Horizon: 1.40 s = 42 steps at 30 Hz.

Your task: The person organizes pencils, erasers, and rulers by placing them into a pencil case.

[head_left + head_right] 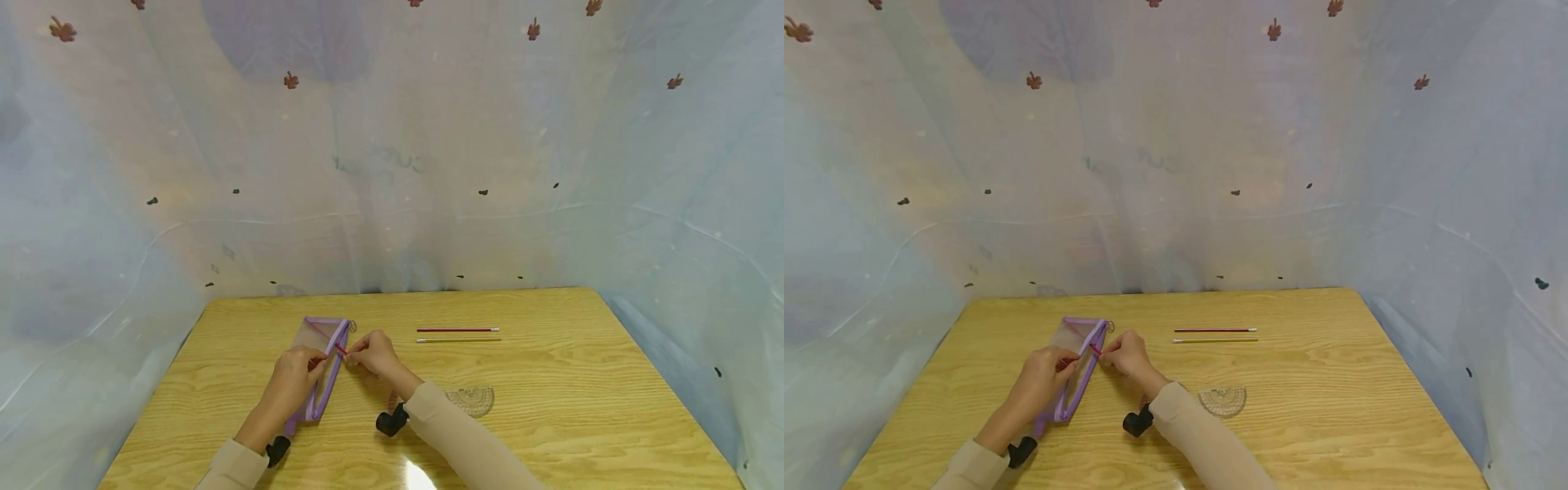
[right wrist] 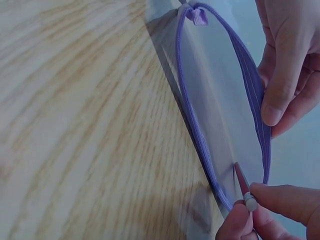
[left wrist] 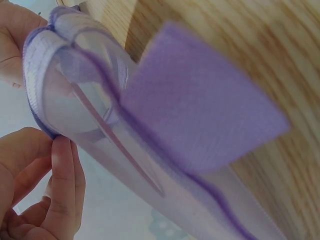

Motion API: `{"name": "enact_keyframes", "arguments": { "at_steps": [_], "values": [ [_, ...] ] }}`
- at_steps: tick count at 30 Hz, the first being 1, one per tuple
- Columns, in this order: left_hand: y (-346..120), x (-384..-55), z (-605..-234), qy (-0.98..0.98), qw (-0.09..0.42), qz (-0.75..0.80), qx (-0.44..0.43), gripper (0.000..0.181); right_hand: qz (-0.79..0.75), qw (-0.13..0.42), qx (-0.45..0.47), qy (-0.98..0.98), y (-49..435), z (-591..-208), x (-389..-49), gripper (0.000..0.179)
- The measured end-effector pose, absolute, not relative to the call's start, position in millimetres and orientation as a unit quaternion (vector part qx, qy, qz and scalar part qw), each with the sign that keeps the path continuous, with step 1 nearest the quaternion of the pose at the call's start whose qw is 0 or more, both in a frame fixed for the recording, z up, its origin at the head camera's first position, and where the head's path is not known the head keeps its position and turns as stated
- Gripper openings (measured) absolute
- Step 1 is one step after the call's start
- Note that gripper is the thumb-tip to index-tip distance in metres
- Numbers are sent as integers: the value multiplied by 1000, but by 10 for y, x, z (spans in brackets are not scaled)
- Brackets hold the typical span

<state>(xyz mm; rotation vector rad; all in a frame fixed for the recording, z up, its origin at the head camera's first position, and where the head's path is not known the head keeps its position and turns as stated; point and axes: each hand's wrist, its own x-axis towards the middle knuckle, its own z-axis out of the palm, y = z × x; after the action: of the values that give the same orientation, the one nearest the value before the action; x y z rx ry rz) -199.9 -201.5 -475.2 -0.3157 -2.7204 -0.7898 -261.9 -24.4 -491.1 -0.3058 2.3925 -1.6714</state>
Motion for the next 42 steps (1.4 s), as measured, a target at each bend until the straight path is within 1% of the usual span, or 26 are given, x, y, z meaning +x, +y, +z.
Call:
{"name": "enact_keyframes", "arguments": {
  "at_steps": [13,27,32,42],
  "values": [
    [-2011,-1996,-4744,-945,141,-276,-104,7,-581,106,-92,802,-285,-4900,-2570,4],
    [-2017,-2000,-4736,-943,140,-284,-104,8,-618,129,-82,771,-323,-4924,-2529,4],
    [-2019,-1995,-4740,-942,138,-287,-106,7,-624,122,-99,766,-321,-4913,-2498,4],
    [-2022,-2007,-4739,-941,153,-281,-110,5,-645,156,-68,745,-377,-4933,-2501,3]
  ]
}}
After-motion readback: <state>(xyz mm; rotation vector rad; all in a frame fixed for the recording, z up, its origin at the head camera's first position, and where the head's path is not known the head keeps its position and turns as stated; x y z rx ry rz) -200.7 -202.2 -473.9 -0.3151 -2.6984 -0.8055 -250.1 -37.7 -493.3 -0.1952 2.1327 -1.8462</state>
